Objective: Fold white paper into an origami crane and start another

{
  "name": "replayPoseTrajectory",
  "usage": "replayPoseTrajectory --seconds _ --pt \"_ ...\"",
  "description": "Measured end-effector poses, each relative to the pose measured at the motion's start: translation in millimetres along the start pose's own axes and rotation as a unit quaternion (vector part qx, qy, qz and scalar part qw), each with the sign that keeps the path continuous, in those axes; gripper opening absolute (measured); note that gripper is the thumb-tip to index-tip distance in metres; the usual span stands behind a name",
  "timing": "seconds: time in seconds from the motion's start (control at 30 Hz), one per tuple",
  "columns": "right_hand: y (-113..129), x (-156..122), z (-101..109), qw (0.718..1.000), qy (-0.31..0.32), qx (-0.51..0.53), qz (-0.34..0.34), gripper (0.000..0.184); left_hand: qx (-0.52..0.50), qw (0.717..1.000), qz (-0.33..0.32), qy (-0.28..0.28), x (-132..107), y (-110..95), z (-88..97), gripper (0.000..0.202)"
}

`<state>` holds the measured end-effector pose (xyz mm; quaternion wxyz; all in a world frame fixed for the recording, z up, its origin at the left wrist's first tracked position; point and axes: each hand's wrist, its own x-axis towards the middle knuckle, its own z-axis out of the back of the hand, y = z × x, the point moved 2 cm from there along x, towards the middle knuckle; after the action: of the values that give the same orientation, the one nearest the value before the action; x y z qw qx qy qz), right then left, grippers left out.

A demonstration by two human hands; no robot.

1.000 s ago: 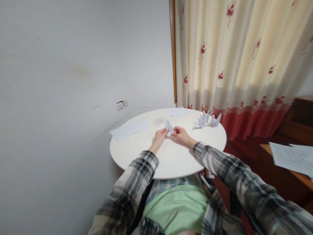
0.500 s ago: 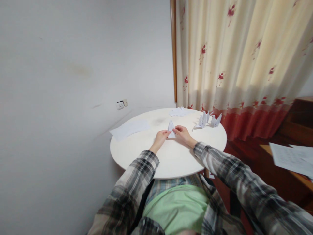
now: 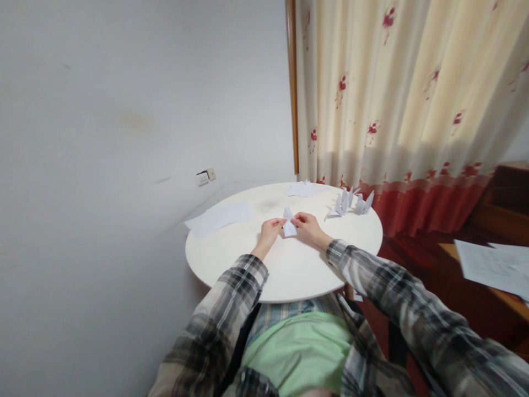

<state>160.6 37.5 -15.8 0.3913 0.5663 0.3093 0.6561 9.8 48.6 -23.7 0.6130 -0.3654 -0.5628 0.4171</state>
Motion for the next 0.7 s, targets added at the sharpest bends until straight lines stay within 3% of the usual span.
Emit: replayPoseTrajectory --seconds 0.47,0.6,0.7 --pt "11.3 -2.7 2.4 1.0 -0.013 0.001 0.02 0.02 -0.006 1.0 -0.025 -0.004 -0.8 -4.5 -0.6 0.023" --pt "9.3 -1.6 2.4 1.0 -0.013 0.011 0.018 0.021 -0.052 0.998 -0.013 0.034 -1.2 -3.0 -3.8 0.031" --pt "7.6 -0.9 1.5 1.0 -0.005 0.016 0.019 0.02 -0.021 0.998 -0.024 0.055 0.3 1.2 -3.6 0.032"
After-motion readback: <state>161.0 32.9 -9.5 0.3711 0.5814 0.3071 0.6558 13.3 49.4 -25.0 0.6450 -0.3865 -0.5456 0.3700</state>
